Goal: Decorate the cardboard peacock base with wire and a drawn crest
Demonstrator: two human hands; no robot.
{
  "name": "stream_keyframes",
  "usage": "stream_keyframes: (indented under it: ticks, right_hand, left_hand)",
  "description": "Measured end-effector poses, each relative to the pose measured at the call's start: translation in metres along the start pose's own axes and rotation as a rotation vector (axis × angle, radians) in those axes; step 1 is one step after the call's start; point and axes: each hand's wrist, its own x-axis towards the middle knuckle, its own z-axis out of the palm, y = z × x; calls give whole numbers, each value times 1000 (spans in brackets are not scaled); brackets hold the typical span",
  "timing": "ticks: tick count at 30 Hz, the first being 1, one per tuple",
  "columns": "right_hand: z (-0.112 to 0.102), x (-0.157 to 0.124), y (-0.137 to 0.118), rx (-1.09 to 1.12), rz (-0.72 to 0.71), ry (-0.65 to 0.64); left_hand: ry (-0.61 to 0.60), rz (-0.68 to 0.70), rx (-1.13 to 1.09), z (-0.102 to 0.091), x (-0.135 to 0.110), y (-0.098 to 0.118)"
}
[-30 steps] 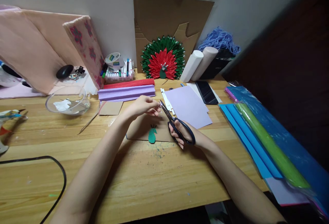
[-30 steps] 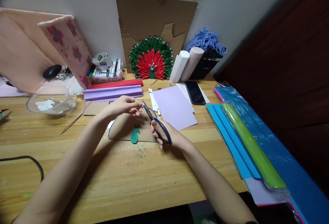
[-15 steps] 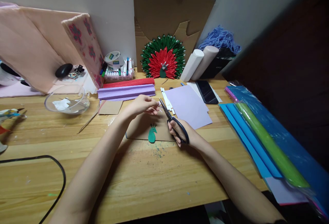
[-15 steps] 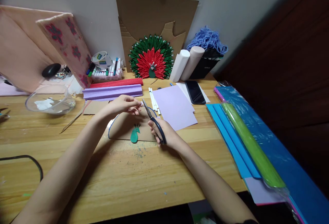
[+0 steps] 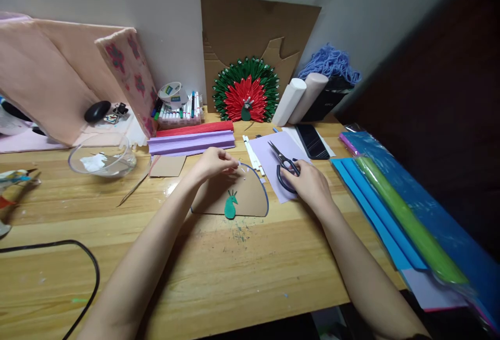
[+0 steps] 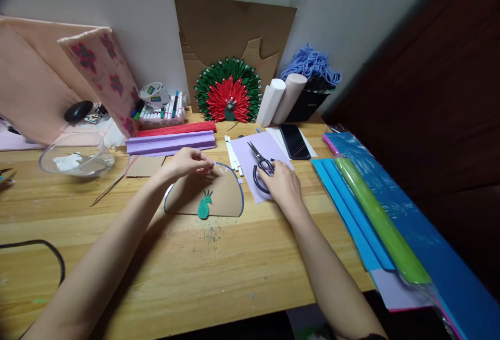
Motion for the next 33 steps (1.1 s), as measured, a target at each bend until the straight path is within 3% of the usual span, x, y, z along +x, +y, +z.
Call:
stream_keyframes:
  ticks: [5, 8, 10, 13, 17, 22, 26, 29, 33]
  right_hand:
    - [8, 4, 7, -87, -16, 118]
    - [8, 0, 1, 102, -167, 254]
    - [6, -5, -8, 362, -317, 214]
    - [5, -17, -25, 722, -429, 22]
    - [7, -27, -37, 912, -381, -64]
    - [8, -27, -34, 794, -436, 51]
    - [8, -28, -32, 716, -500, 121]
    - [8, -29, -34, 775, -440, 114]
    - [9, -28, -37, 982, -295, -20]
  left_hand:
    - [-71, 2, -77, 12, 1, 1]
    - [-143, -24, -188, 24, 0, 2]
    - [-202, -32, -248, 31, -2, 4]
    - [-267, -20, -296, 37, -6, 7]
    - [-312, 1, -316, 40, -9, 10]
    - [-292, -19, -349, 42, -10, 8]
    - [-345, -21, -395, 41, -11, 7]
    - [-372, -1, -441, 41, -11, 6]
    - [-368, 37, -435, 41, -11, 6]
